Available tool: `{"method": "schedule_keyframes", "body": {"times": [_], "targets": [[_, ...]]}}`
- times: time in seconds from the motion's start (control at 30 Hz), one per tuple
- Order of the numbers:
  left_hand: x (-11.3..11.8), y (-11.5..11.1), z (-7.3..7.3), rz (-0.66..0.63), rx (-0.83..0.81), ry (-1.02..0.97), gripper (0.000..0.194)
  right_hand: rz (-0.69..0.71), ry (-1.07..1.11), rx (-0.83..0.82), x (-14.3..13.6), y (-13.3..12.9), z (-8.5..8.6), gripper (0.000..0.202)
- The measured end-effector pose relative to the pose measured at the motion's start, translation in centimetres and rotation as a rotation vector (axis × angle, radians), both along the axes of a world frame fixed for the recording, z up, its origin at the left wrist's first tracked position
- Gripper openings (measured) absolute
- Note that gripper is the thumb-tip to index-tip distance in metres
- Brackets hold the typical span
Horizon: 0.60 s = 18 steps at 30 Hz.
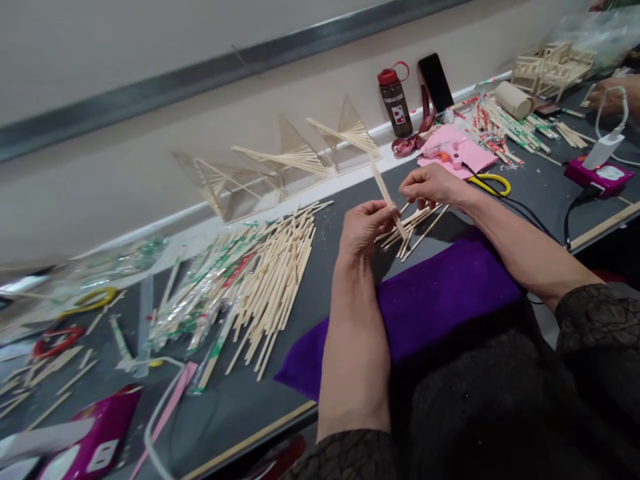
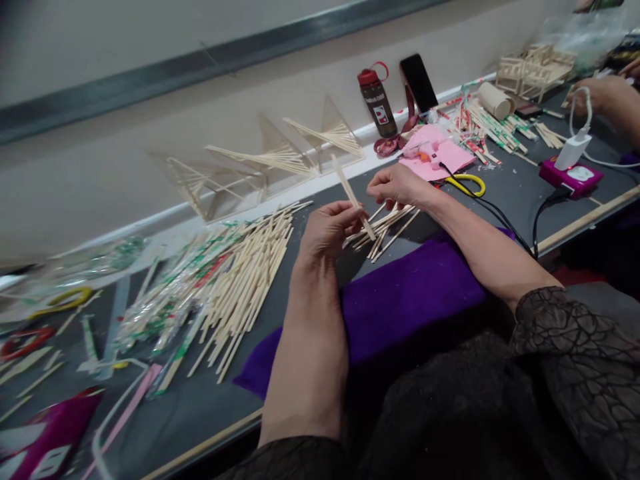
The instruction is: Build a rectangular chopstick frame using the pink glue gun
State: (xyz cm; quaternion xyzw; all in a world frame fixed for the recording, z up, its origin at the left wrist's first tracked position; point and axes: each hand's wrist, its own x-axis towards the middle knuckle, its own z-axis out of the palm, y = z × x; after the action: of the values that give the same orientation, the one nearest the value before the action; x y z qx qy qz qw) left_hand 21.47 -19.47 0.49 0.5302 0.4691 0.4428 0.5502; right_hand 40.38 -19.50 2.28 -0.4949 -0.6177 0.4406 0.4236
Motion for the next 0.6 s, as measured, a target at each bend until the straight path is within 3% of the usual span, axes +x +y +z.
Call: {"method": "schedule_keyframes", "body": {"times": [0.1,0.2,0.37,0.6], "targets": [[-1.2,0.6,0.2,0.156,0.012,-0.017,0.030,-0.026,-0.205,0.102,1.3,0.7,-0.4,0.007],[-1.8,1.0,0.1,0.240,-0.001,-0.039,0.028,0.074,-0.499,0.167,1.5,1.2,-1.2,0.014],[-1.4,0.9,-0.1,0.222,-0.008,-0.047,0.023,0.307,-0.836,0.203,0.4,1.4,-2.1,0.019],[-1.1,0.7,0.0,0.185,-0.010,-0.028,0.019,0.403,-0.936,0.129,1.2,0.8,-0.9,0.014]]}}
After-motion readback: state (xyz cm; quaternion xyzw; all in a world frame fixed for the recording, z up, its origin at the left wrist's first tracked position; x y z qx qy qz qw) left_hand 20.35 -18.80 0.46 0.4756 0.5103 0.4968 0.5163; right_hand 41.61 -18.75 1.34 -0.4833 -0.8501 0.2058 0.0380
